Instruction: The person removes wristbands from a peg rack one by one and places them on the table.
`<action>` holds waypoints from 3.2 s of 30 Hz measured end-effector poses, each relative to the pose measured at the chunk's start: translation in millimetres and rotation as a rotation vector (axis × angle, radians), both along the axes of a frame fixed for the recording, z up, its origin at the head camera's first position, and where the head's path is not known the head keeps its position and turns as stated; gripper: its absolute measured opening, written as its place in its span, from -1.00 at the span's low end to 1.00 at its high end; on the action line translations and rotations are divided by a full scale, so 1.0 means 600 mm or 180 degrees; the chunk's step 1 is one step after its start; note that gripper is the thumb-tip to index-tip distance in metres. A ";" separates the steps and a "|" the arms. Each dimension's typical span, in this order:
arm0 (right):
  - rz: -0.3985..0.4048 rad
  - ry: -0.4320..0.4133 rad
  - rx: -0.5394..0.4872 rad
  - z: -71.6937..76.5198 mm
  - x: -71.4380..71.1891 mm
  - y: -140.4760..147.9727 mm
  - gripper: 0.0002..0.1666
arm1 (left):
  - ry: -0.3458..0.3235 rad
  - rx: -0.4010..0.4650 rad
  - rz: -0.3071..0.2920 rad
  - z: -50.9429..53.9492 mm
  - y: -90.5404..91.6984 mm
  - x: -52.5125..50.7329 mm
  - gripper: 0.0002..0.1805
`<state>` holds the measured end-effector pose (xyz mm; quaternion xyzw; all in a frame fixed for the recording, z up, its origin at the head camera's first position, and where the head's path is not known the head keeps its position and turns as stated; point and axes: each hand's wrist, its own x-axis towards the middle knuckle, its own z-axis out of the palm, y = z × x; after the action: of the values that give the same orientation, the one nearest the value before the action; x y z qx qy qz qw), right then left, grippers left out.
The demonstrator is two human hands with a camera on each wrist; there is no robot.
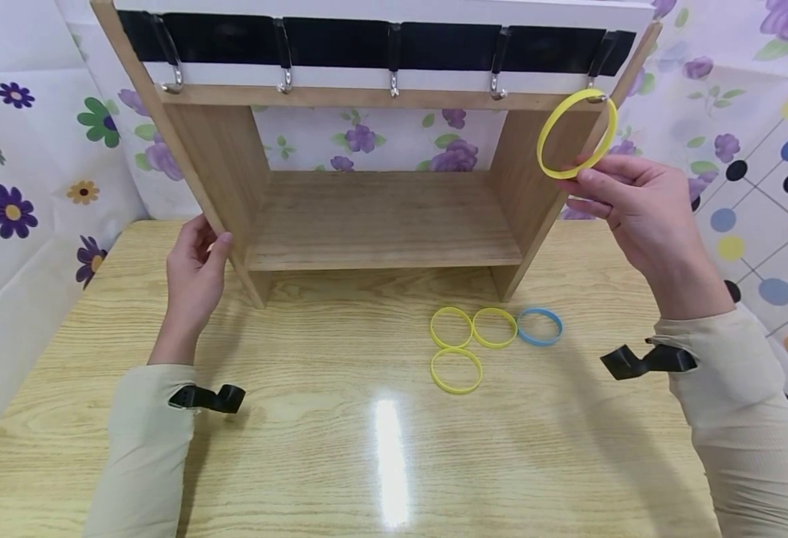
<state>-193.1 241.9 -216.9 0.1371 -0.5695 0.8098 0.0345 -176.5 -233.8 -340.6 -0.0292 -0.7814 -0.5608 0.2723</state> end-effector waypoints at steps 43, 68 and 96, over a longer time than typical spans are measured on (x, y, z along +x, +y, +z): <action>0.0243 0.0397 -0.0596 0.023 0.022 -0.018 -0.82 | -0.0068 -0.0006 -0.0012 0.003 0.001 0.003 -0.55; 0.0045 -0.0132 0.0964 -0.069 0.038 -0.007 -0.86 | 0.0006 0.0055 0.0005 0.001 0.001 0.001 -0.57; 0.0308 -0.0479 0.1525 -0.183 0.061 0.043 -0.75 | 0.0077 0.0096 0.0001 0.002 0.005 0.000 -0.59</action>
<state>-156.6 267.6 -326.6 0.1078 -0.7388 0.6604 -0.0803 -176.4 -231.0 -339.6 -0.0317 -0.7695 -0.5720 0.2823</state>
